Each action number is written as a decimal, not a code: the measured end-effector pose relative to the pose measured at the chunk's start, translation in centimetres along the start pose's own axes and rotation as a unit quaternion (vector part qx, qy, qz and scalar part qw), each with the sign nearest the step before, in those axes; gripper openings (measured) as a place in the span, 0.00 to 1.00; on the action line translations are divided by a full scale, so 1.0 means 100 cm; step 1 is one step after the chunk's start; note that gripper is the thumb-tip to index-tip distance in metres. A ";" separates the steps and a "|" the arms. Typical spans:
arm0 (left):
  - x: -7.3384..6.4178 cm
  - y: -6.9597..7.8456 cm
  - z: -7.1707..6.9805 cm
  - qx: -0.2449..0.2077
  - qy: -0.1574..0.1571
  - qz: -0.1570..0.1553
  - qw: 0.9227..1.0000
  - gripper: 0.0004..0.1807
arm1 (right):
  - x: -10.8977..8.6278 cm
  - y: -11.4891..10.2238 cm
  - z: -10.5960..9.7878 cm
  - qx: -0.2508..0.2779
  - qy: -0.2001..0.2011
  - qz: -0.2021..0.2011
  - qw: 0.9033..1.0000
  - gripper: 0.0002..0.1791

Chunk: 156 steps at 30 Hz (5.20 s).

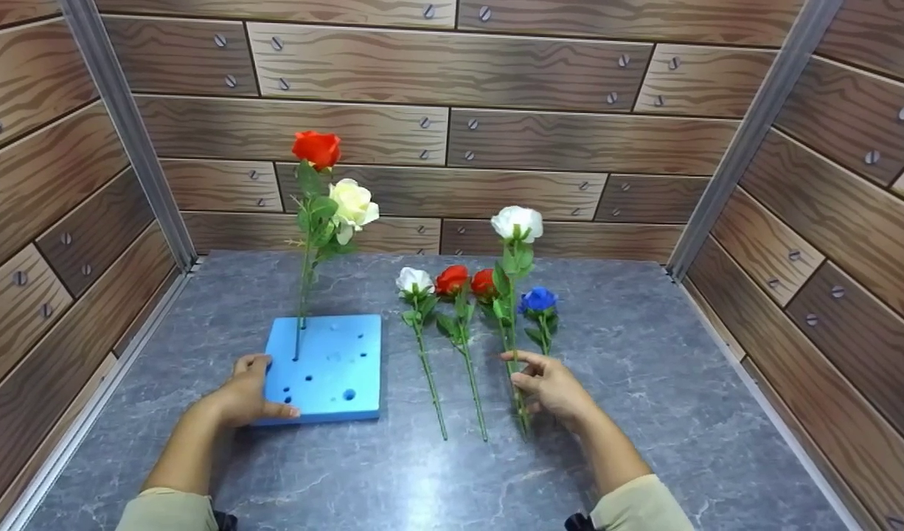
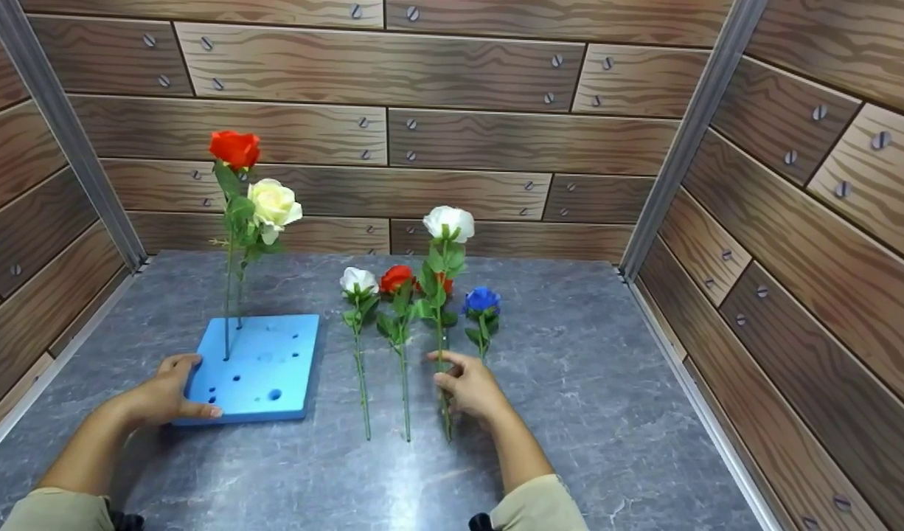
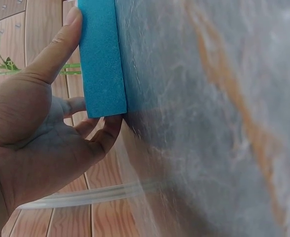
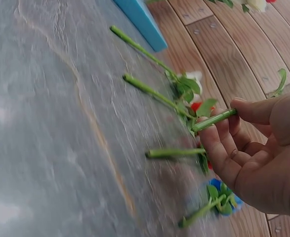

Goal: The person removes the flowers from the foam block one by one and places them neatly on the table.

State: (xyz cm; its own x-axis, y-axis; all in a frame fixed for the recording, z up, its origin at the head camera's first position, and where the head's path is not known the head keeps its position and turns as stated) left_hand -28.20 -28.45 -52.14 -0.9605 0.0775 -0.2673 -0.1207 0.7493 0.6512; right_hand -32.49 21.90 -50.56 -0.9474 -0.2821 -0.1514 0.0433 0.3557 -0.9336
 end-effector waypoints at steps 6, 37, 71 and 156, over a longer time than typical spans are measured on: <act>0.000 0.000 -0.001 0.000 -0.001 -0.001 1.000 0.73 | -0.005 0.008 -0.015 0.003 -0.009 0.000 1.000 0.25; -0.001 -0.001 0.000 0.009 0.006 0.015 1.000 0.72 | -0.033 0.047 -0.094 -0.016 -0.006 0.051 0.999 0.31; 0.001 -0.004 0.001 0.001 0.006 0.009 1.000 0.73 | -0.029 0.062 -0.111 -0.107 0.063 0.109 0.986 0.23; 0.003 -0.004 0.004 0.002 0.036 0.008 0.999 0.70 | 0.095 -0.051 0.118 0.095 0.106 -0.153 0.978 0.26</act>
State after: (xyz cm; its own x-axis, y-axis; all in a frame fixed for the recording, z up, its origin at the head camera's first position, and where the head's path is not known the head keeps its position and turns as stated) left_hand -28.35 -28.47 -52.74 -0.9779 0.0424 -0.2048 -0.1040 0.7510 0.6521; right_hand -37.95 6.94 -51.08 -0.9691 -0.1508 0.1954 -0.2123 0.1053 -0.9715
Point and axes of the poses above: each hand's wrist, its own x-axis towards the middle knuckle, its own z-axis out of the palm, y = z × x, the point moved 1 cm from there along x, towards the middle knuckle
